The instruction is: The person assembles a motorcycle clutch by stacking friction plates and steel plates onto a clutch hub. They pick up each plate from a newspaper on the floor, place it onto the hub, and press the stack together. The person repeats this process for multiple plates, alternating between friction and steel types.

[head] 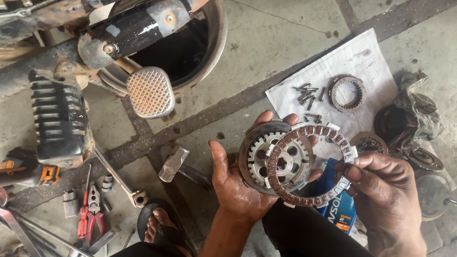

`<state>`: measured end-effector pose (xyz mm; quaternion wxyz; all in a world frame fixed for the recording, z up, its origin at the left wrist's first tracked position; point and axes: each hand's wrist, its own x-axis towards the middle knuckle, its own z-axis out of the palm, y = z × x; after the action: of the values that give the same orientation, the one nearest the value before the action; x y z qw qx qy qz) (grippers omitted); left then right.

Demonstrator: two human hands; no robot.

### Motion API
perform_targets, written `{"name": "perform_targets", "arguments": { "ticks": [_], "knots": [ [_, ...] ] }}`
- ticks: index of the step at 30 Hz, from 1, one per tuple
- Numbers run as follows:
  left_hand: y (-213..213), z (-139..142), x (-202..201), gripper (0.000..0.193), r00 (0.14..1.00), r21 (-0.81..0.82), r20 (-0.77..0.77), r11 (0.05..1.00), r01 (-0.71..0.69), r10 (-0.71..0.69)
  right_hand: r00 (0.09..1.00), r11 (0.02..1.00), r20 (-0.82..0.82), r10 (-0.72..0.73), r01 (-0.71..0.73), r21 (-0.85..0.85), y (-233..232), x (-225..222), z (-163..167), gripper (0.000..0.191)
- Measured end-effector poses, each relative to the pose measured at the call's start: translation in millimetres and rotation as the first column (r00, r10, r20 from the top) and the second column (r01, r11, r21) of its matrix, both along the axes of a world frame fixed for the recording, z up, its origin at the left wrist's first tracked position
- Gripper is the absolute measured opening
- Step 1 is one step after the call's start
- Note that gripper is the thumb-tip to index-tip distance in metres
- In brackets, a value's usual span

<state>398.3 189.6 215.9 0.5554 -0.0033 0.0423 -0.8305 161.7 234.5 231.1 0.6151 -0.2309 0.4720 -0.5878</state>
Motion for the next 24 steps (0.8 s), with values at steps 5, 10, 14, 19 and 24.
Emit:
{"name": "perform_targets", "arguments": {
  "ticks": [5,10,14,19,24],
  "knots": [
    [2,-2,4,0.101,0.994,0.009,-0.11,1.0,-0.009,0.009,0.999,0.999,-0.049,0.016,-0.013,0.046,7,3,-8,0.018],
    [2,-7,3,0.103,0.99,0.025,-0.144,1.0,0.001,0.002,0.998,0.998,-0.064,0.026,-0.022,0.063,5,5,-10,0.02],
    [1,-9,1,0.101,0.993,0.012,-0.116,1.0,-0.007,0.009,0.992,0.996,-0.125,0.013,-0.002,0.086,-4,18,-3,0.019],
    [-1,-10,-3,0.102,0.999,0.062,-0.015,0.998,0.031,-0.03,0.738,0.991,-0.666,0.112,-0.03,0.134,-19,45,16,0.036],
    [-2,-12,-5,0.099,1.0,0.064,0.002,0.998,0.029,-0.03,0.41,0.976,-0.908,0.089,-0.219,-0.004,-31,60,40,0.053]
  ]
}}
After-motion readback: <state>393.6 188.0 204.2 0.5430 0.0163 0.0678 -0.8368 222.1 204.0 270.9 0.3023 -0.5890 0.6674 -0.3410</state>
